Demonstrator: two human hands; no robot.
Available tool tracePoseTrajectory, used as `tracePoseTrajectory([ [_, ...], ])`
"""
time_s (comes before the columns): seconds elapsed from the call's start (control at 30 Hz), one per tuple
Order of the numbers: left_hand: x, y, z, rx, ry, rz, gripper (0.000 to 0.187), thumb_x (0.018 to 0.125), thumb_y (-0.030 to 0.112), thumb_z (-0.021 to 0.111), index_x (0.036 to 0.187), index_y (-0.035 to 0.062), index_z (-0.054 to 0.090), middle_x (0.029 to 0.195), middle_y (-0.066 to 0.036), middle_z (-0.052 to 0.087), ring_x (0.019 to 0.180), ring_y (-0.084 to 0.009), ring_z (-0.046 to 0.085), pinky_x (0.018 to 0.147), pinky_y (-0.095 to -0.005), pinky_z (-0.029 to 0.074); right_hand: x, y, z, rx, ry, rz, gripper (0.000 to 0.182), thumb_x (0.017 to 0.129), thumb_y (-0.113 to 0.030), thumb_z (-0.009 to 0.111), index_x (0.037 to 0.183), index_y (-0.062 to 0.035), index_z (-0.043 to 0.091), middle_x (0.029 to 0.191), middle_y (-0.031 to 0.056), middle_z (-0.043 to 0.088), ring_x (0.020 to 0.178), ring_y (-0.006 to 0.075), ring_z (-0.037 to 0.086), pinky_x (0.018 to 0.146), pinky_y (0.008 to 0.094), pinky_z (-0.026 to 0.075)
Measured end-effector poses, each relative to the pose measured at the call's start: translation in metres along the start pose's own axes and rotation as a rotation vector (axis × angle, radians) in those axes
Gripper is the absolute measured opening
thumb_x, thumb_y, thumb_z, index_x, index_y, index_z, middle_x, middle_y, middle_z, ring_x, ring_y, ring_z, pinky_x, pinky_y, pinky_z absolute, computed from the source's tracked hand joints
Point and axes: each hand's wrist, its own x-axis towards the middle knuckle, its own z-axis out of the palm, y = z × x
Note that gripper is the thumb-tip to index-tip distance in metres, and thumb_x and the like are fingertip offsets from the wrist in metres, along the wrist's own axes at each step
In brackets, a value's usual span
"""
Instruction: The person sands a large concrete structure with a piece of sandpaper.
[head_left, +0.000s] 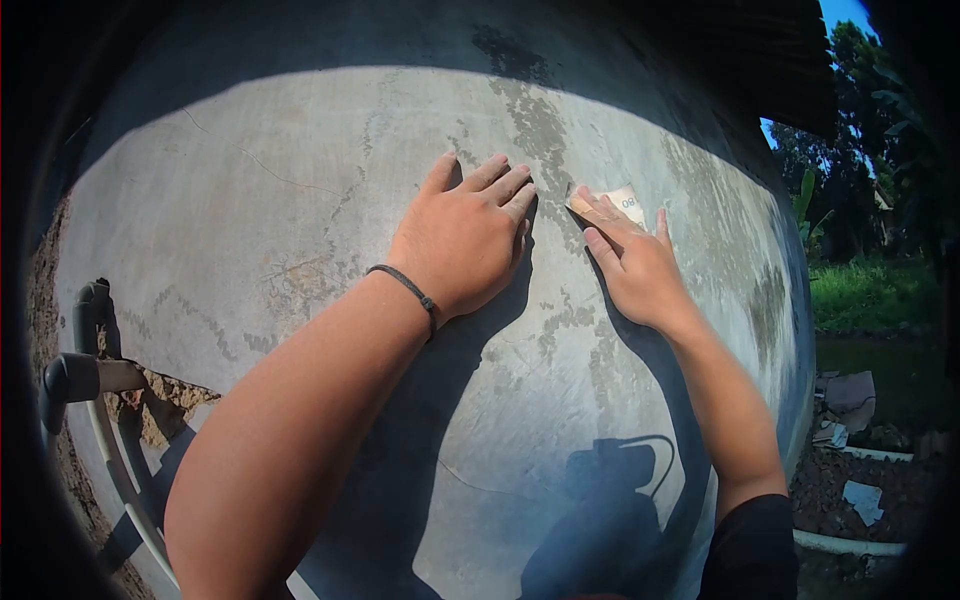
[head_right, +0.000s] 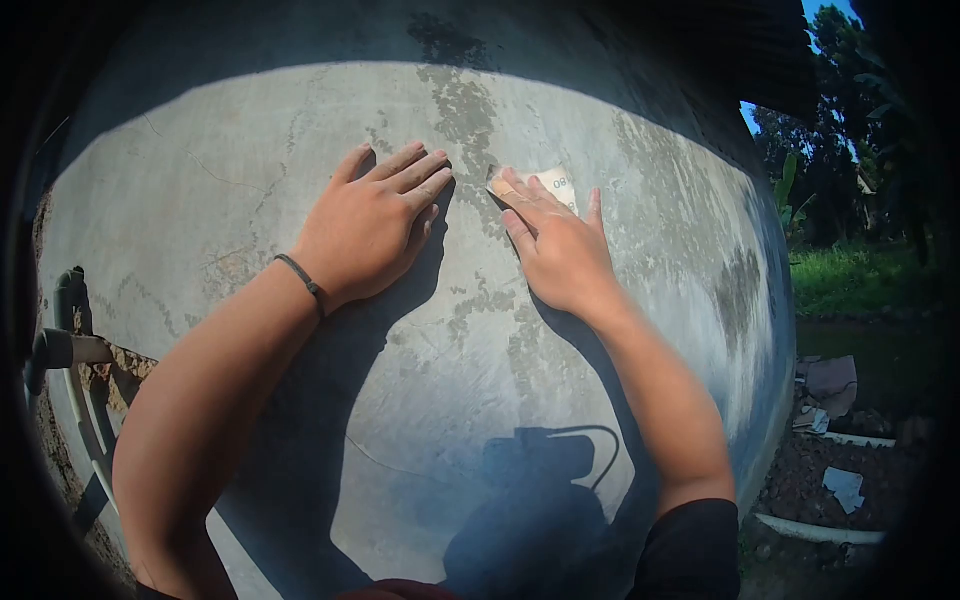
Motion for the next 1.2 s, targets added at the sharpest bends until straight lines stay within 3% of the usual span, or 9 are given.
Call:
tracePoseTrajectory([
  [0.07,-0.002,0.002,-0.003,-0.01,-0.022,-0.01,0.039,0.092,0.02,0.047,0.129,0.0096,0.053,0.14,-0.004,0.048,0.133,-0.0201,0.04,0.109,-0.0482,0.028,-0.009,-0.003,-0.001,-0.062,-0.072,0.033,0.042,0.1,-0.037,0.031,0.138,-0.0271,0.046,0.147,-0.0042,0.04,0.135,0.0213,0.037,0.113,0.0601,0.004],
  [0.2,-0.006,-0.007,-0.004,-0.016,0.039,0.041,0.038,0.094,0.023,0.042,0.125,0.0085,0.058,0.135,-0.004,0.052,0.129,-0.0188,0.044,0.107,-0.0446,0.03,0.128,0.001,0.005,0.012,0.014,0.141,0.043,0.1,-0.036,0.03,0.139,-0.0266,0.043,0.147,-0.0024,0.039,0.136,0.0247,0.035,0.112,0.062,0.005],
  [0.27,-0.008,-0.011,-0.013,0.002,-0.019,0.021,0.038,0.093,0.022,0.044,0.127,0.0096,0.055,0.138,-0.004,0.05,0.131,-0.0196,0.042,0.108,-0.0468,0.03,0.145,0.001,0.016,0.021,0.062,0.121,0.043,0.1,-0.036,0.03,0.139,-0.0264,0.043,0.147,-0.0021,0.039,0.136,0.0254,0.035,0.111,0.0621,0.005],
  [0.5,-0.013,-0.005,-0.015,-0.005,-0.053,0.005,0.044,0.088,0.018,0.051,0.131,0.009,0.052,0.142,-0.004,0.045,0.135,-0.0207,0.037,0.11,-0.0485,0.028,-0.051,-0.004,0.0,-0.047,-0.052,-0.039,0.039,0.1,-0.032,0.035,0.136,-0.0287,0.049,0.145,-0.0067,0.042,0.135,0.022,0.037,0.111,0.0621,0.004],
  [0.63,-0.011,-0.004,-0.018,-0.011,-0.076,0.007,0.043,0.088,0.017,0.051,0.131,0.0092,0.052,0.142,-0.004,0.045,0.134,-0.0212,0.038,0.109,-0.0486,0.028,0.053,-0.001,-0.002,-0.032,-0.009,0.024,0.039,0.1,-0.033,0.033,0.135,-0.0278,0.049,0.142,-0.004,0.045,0.134,0.0251,0.039,0.111,0.0626,0.004],
  [0.7,-0.008,-0.006,-0.021,0.008,-0.078,-0.002,0.043,0.088,0.017,0.051,0.131,0.0094,0.052,0.142,-0.004,0.046,0.134,-0.0212,0.039,0.109,-0.0485,0.029,0.126,-0.002,-0.007,-0.039,-0.086,0.18,0.039,0.099,-0.033,0.033,0.135,-0.027,0.048,0.141,-0.0029,0.046,0.133,0.0249,0.039,0.111,0.0629,0.004],
  [0.8,-0.008,-0.001,-0.023,-0.006,-0.118,-0.002,0.043,0.088,0.017,0.051,0.13,0.0099,0.053,0.142,-0.004,0.046,0.133,-0.0214,0.039,0.108,-0.0483,0.03,0.121,-0.001,-0.001,-0.06,-0.046,0.149,0.04,0.099,-0.033,0.034,0.136,-0.0261,0.048,0.141,-0.003,0.047,0.133,0.0241,0.04,0.111,0.0626,0.004],
  [0.93,-0.005,0.004,-0.021,-0.013,-0.105,-0.026,0.043,0.088,0.017,0.051,0.131,0.0107,0.053,0.141,-0.004,0.046,0.133,-0.0215,0.039,0.108,-0.0491,0.029,-0.015,0.004,-0.002,-0.014,-0.045,-0.023,0.04,0.099,-0.034,0.035,0.135,-0.0253,0.049,0.143,-0.0033,0.045,0.133,0.0233,0.04,0.112,0.0614,0.003],
  [1.2,-0.012,0.006,-0.018,0.027,-0.065,-0.032,0.049,0.086,0.022,0.056,0.133,0.0121,0.05,0.142,-0.004,0.045,0.135,-0.0215,0.036,0.109,-0.0486,0.027,0.127,-0.003,-0.003,-0.08,-0.03,0.146,0.041,0.099,-0.037,0.032,0.135,-0.0263,0.05,0.139,0.0012,0.049,0.129,0.0286,0.045,0.111,0.0627,0.002],
])
